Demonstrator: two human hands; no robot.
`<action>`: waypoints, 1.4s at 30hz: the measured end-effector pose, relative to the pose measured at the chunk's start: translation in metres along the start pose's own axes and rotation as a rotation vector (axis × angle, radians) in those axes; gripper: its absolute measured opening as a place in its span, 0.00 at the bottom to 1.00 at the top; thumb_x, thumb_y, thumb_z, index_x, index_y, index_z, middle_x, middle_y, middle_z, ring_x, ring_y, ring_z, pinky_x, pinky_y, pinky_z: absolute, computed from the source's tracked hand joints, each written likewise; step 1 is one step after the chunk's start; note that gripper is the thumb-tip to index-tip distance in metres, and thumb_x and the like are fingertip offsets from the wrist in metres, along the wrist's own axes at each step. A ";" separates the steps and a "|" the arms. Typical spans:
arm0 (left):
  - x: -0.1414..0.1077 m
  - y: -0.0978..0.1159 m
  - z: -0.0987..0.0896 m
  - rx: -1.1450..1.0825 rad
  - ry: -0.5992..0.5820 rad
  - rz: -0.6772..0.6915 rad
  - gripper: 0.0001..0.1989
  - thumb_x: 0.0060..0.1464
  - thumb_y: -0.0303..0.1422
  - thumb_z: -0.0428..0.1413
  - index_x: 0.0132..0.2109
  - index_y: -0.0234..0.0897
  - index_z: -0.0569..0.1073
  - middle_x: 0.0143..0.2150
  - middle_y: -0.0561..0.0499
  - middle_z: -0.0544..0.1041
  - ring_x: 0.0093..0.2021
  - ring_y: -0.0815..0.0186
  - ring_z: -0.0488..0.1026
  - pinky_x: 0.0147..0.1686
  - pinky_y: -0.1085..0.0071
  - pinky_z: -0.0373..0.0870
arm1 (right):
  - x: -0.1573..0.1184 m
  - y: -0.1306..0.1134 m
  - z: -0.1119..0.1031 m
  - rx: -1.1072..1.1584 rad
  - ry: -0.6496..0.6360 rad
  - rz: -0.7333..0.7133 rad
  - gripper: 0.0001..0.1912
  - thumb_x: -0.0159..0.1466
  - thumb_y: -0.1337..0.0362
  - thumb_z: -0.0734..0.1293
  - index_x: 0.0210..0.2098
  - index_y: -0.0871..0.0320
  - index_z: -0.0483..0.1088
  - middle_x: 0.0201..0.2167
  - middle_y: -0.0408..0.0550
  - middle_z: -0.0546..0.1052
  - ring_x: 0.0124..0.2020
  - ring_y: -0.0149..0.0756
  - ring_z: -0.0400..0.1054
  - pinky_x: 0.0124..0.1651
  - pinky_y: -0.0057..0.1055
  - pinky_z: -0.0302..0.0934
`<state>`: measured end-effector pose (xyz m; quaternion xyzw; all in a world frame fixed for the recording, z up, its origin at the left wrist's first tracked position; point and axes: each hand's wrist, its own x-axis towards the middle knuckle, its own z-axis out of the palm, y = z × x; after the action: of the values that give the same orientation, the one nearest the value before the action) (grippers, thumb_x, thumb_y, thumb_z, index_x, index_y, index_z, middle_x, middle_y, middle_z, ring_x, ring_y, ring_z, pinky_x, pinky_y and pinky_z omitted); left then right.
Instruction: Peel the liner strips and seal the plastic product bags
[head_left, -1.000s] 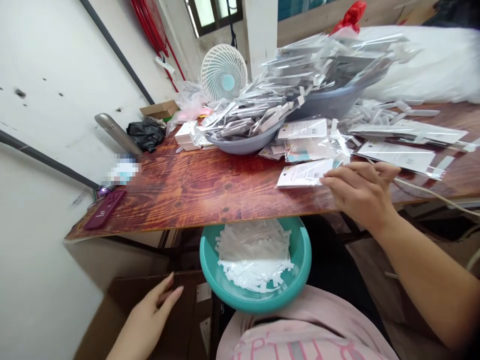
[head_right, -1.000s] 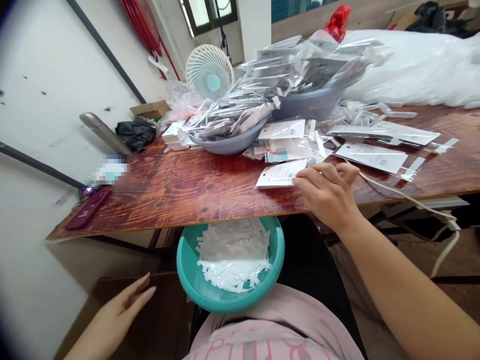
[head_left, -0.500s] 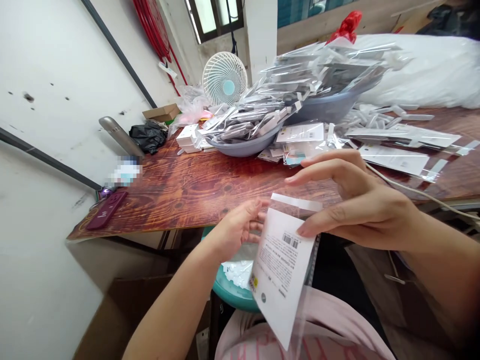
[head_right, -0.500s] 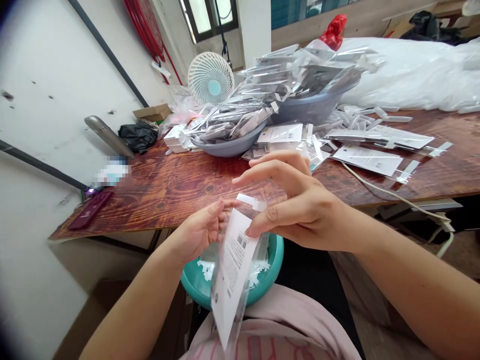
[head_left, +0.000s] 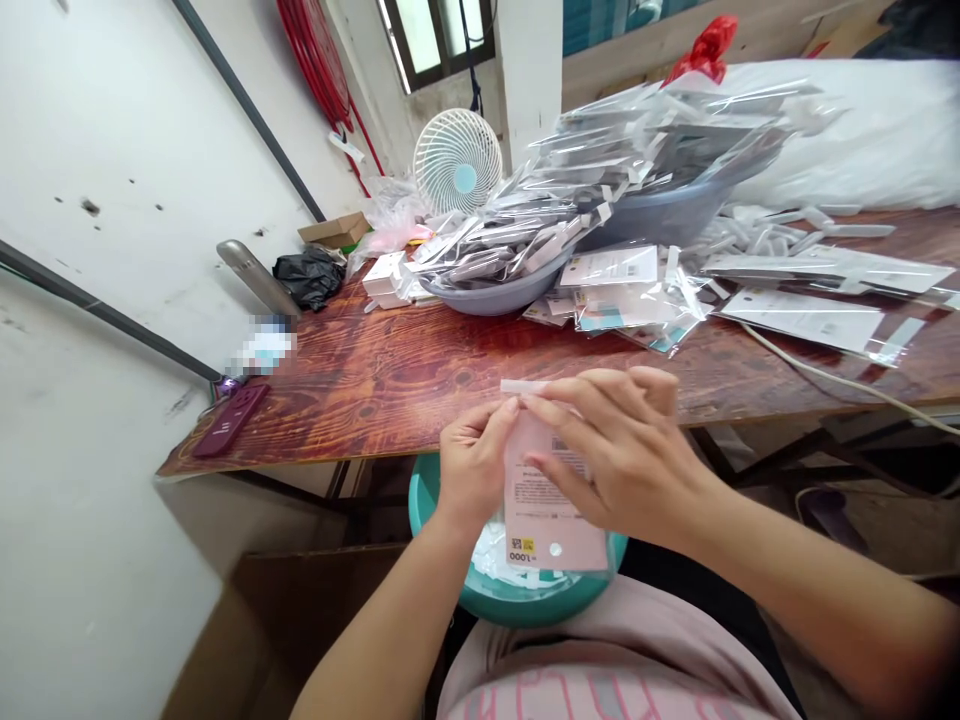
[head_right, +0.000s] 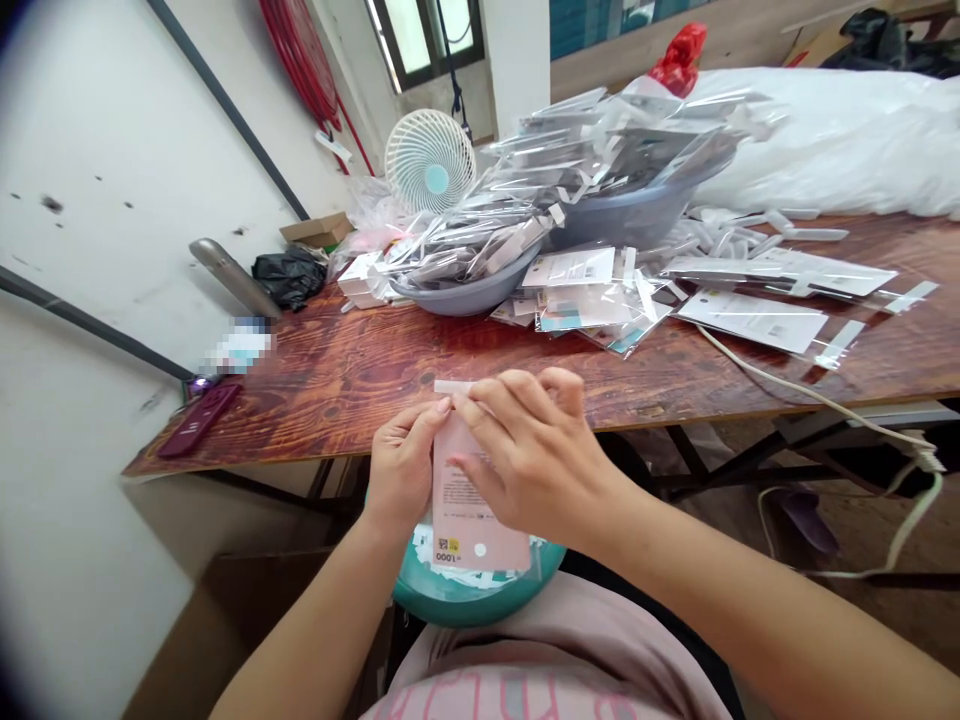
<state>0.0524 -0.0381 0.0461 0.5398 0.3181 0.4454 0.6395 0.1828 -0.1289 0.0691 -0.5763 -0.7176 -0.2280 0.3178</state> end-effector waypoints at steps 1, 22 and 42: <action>0.000 -0.001 0.001 -0.001 0.024 0.020 0.05 0.50 0.33 0.60 0.31 0.36 0.79 0.31 0.53 0.79 0.31 0.71 0.72 0.34 0.76 0.67 | -0.001 -0.004 0.007 -0.025 0.001 0.000 0.19 0.63 0.61 0.63 0.51 0.61 0.67 0.45 0.53 0.75 0.45 0.45 0.65 0.48 0.44 0.52; 0.007 -0.005 0.009 0.131 0.251 0.219 0.11 0.56 0.37 0.55 0.39 0.36 0.79 0.39 0.48 0.78 0.43 0.65 0.74 0.46 0.69 0.68 | -0.004 -0.016 0.046 0.183 0.006 0.198 0.22 0.61 0.64 0.64 0.54 0.58 0.64 0.52 0.56 0.70 0.52 0.50 0.62 0.50 0.49 0.55; 0.031 0.007 -0.020 0.231 0.204 0.090 0.23 0.44 0.41 0.64 0.48 0.41 0.71 0.47 0.48 0.69 0.37 0.71 0.67 0.29 0.79 0.63 | 0.003 0.037 0.044 1.155 0.137 1.015 0.11 0.53 0.58 0.72 0.29 0.57 0.69 0.26 0.40 0.70 0.24 0.26 0.61 0.25 0.24 0.55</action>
<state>0.0455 -0.0015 0.0507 0.5756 0.4059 0.4865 0.5170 0.2103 -0.0876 0.0393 -0.5621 -0.3491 0.3214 0.6774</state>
